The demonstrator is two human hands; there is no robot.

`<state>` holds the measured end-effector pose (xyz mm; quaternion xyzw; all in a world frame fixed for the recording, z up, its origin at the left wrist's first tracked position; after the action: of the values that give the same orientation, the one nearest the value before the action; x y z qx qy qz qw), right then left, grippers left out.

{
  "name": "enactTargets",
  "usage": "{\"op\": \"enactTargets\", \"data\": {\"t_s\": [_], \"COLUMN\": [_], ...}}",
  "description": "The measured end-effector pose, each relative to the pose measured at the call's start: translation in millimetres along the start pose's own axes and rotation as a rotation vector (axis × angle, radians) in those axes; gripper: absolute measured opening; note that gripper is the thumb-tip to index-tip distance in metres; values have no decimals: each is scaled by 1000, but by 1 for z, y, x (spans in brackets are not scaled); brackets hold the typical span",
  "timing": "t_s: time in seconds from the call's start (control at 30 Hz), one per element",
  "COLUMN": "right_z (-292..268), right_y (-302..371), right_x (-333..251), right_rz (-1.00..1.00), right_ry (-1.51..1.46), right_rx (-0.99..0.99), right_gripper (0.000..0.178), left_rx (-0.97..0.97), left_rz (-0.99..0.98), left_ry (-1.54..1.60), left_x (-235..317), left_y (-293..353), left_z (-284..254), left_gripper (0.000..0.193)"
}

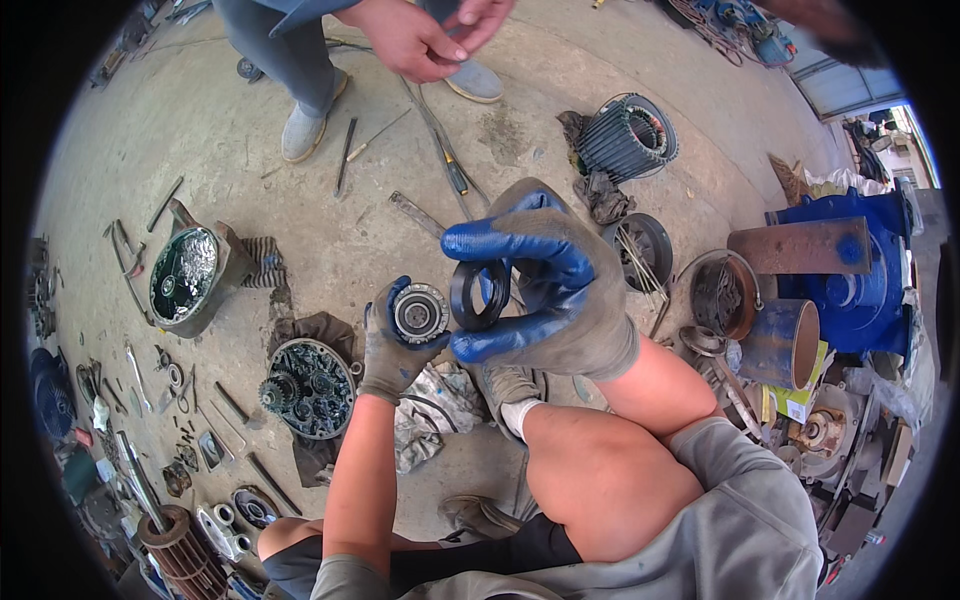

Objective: The person sits on the workshop floor and wipes a cylindrical mechanical component with a cloth. They then handle a bearing, inspecting and wiping it before placing it down. The person continues to wipe and inspect various small parts and a larger cylindrical assembly.

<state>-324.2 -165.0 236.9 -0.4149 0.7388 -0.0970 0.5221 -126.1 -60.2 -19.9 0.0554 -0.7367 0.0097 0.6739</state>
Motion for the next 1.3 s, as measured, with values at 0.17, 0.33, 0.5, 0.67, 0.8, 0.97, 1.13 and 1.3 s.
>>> {"op": "enactTargets", "data": {"t_s": [0.17, 0.33, 0.5, 0.67, 0.8, 0.97, 1.13, 1.3], "right_z": [1, 9, 62, 86, 87, 95, 99, 100], "right_y": [3, 18, 55, 95, 101, 97, 103, 104], "right_x": [0, 14, 59, 88, 92, 92, 96, 95], "right_rz": [71, 197, 381, 648, 622, 491, 544, 488], "right_ry": [-109, -244, -193, -221, -175, -62, -101, -108], "right_rx": [-40, -42, -135, -242, -339, -385, -386, -363], "right_gripper": [76, 68, 58, 59, 60, 62, 64, 64], "left_rx": [2, 22, 65, 50, 65, 53, 41, 45], "left_rz": [-11, 36, 64, 44, 41, 19, 37, 34], "left_ry": [-4, -56, -214, -333, -345, -311, -340, -294], "left_x": [3, 12, 19, 23, 27, 29, 30, 29], "left_y": [-2, -5, -1, -1, 2, 1, 1, 1], "left_z": [2, 1, -2, -3, -2, -3, -3, -3], "left_gripper": [111, 106, 103, 102, 105, 105, 107, 107]}}
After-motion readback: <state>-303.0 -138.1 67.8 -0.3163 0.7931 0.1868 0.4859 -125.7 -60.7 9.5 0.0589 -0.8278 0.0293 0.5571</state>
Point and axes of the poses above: each hand's wrist, its own y-axis away from the middle knuckle, its own z-axis out of the palm, x = y × z, the point moved 3 cm from there along -y, towards the middle knuckle, and after that the axes turned 12 degrees about y, right-handed, at the moved point
